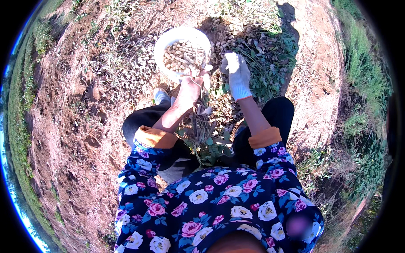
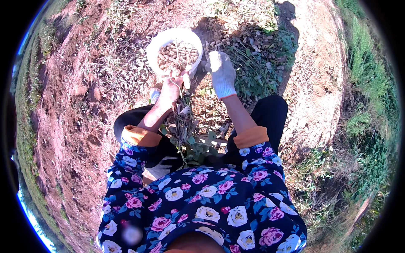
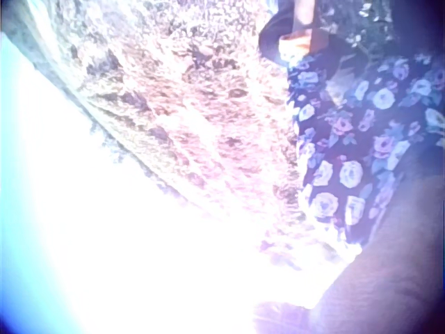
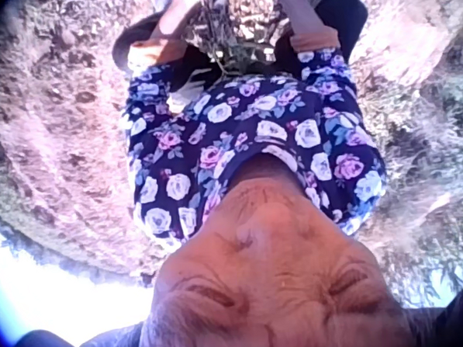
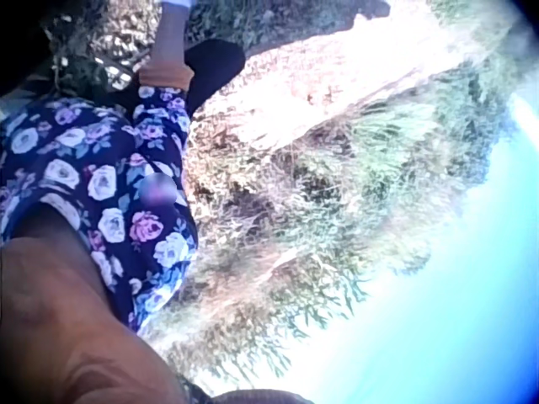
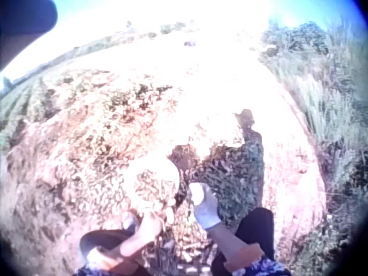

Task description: The person sits on the ground in a field and manually shells peanuts by hand. They pull the peanuts off the stems and place them into a white bucket, discarding the stems onto the ground.

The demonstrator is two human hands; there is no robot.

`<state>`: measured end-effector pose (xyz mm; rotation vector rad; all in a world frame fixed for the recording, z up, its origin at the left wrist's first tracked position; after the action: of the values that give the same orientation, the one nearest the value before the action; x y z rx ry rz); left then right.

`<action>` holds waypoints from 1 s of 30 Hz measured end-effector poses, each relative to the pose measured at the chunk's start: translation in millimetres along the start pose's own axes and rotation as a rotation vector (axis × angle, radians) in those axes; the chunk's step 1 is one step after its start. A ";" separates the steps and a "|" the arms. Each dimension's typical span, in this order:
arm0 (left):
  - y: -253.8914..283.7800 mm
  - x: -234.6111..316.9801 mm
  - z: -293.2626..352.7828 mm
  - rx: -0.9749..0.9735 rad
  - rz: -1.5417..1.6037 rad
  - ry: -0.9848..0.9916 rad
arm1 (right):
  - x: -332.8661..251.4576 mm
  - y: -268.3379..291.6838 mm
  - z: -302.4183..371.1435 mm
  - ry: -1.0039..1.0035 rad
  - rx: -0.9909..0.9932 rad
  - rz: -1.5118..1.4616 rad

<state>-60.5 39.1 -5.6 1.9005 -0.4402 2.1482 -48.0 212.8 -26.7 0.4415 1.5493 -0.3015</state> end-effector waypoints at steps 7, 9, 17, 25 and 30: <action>-18.1 -7.0 8.4 -0.197 0.012 -0.034 | -82.0 -15.9 46.3 0.467 -0.153 0.400; -22.4 -8.6 7.3 -0.206 0.143 -0.001 | -40.1 -7.3 38.0 0.015 -0.007 -0.188; -17.3 7.8 5.1 -0.093 -0.183 -0.009 | -21.3 -0.4 69.6 -0.514 -0.218 -0.719; -21.5 -7.0 -2.2 -0.088 -0.536 -0.030 | -63.0 -15.3 89.6 -0.016 -0.525 0.224; -16.0 -8.9 -9.8 -0.009 -0.774 -0.026 | -97.6 -36.6 145.4 -0.059 -0.998 -0.151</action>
<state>-62.5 57.8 -14.5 1.6978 0.2574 1.5938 63.9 105.7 62.9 -0.4629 1.4781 0.3511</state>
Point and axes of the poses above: each hand's wrist, its own z-axis away from the middle knuckle, its own y-axis out of the back of the hand, x = y × z, the point moved 6 cm from there along -z, towards the middle knuckle, and after that the axes turned 1 degree about -z, right-handed, at the moved point
